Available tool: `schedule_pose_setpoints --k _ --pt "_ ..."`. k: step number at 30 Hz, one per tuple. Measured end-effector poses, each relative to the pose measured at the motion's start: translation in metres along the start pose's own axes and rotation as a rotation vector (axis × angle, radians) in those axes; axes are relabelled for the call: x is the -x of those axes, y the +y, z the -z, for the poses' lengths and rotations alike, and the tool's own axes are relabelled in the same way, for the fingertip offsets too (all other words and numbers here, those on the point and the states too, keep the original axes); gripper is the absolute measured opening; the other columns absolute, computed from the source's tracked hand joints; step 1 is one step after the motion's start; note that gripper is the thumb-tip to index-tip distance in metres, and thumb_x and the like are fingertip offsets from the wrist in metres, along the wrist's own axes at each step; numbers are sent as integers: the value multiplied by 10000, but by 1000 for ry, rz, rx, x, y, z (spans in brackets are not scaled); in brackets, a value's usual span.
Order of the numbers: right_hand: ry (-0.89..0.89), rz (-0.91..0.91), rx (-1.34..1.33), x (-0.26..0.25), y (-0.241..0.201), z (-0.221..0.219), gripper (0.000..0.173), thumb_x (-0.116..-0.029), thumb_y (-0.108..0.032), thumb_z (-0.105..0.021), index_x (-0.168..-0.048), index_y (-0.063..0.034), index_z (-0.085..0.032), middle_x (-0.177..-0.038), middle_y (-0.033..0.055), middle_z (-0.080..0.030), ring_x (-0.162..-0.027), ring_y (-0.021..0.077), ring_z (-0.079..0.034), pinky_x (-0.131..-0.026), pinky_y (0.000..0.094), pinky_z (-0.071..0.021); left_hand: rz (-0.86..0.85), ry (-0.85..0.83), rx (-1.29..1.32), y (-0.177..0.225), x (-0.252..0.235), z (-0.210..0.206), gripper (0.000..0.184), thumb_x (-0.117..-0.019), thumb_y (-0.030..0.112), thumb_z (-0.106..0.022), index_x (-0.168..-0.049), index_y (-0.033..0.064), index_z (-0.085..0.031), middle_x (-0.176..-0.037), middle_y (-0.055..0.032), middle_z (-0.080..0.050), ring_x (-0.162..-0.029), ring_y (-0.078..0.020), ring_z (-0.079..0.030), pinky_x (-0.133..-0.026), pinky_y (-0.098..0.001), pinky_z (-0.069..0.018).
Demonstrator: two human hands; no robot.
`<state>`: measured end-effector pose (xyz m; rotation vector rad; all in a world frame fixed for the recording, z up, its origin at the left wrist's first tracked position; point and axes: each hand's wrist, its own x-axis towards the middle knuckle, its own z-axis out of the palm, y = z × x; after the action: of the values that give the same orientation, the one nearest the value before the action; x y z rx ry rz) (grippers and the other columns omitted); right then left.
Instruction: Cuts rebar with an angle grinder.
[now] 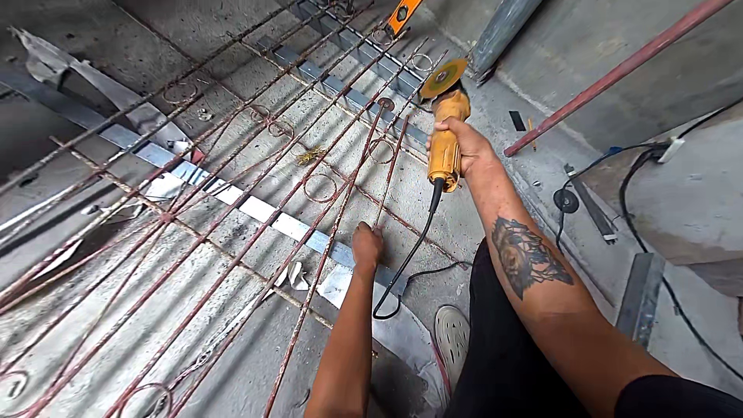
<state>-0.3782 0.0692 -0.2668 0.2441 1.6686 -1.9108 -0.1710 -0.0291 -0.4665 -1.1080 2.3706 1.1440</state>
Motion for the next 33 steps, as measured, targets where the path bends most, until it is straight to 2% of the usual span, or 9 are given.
schedule_pose_setpoints --k 4,7,9,12,14,19,24,29,33 --pt "-26 13 97 12 -29 23 335 -961 -252 -632 -1242 -97 -533 -895 94 -664 -731 209 -687 -643 374 -612 -94 223 -84 0 12 5 411 -1038 339 -530 -1246 8 -658 -1252 -229 -654 -1243 -380 -599 -1074 -535 -457" --pt "-29 89 55 13 -41 55 305 -972 -238 -615 -1226 -91 -530 -897 89 -664 -737 207 -688 -658 377 -618 -200 251 69 28 27 16 366 -1048 304 -529 -1200 1 -668 -1140 -220 -681 -1117 -381 -649 -985 -564 -510" --pt "15 183 -8 11 -46 72 295 -990 -235 -607 -1235 -90 -527 -900 82 -665 -756 205 -690 -685 385 -619 -298 50 310 65 47 23 426 -1101 354 -460 -1223 -10 -645 -1058 -200 -709 -975 -330 -701 -886 -546 -563" --pt "92 320 -70 11 -44 96 301 -979 -186 -639 -1227 -62 -521 -887 88 -675 -762 225 -708 -711 410 -637 -432 -390 709 125 89 19 562 -1121 479 -312 -1344 36 -576 -1160 -118 -717 -969 -200 -710 -860 -408 -585" --pt "121 436 -79 15 -35 112 357 -939 -131 -685 -1234 -22 -516 -904 116 -681 -764 251 -722 -713 438 -652 -461 -561 826 158 115 13 603 -1109 534 -278 -1368 63 -551 -1204 -89 -708 -992 -168 -707 -868 -369 -582" --pt "174 513 -93 36 9 147 581 -831 -83 -775 -1303 46 -462 -991 185 -673 -771 299 -724 -698 462 -661 -346 -519 830 183 132 -30 505 -1090 512 -417 -1165 97 -695 -1028 -37 -736 -867 -126 -687 -705 -300 -565" --pt "315 473 -91 38 65 183 750 -722 -171 -863 -1333 -1 -463 -1000 176 -694 -820 280 -730 -709 490 -651 -256 -391 774 169 144 -74 425 -1115 381 -419 -1236 46 -652 -1068 -103 -729 -923 -221 -712 -769 -395 -608" --pt "296 179 -10 126 70 211 637 -862 -215 -794 -1389 -46 -478 -1054 200 -680 -913 325 -682 -751 528 -570 -252 -240 577 173 168 -96 360 -1133 219 -399 -1016 -20 -642 -795 -37 -718 -701 -102 -703 -645 -243 -589" --pt "245 227 -172 110 105 228 620 -835 -185 -807 -1354 -47 -496 -1018 191 -686 -849 304 -699 -714 502 -594 -261 -352 348 168 165 -98 335 -1115 227 -454 -1058 -36 -652 -846 -52 -736 -724 -102 -712 -682 -257 -604"
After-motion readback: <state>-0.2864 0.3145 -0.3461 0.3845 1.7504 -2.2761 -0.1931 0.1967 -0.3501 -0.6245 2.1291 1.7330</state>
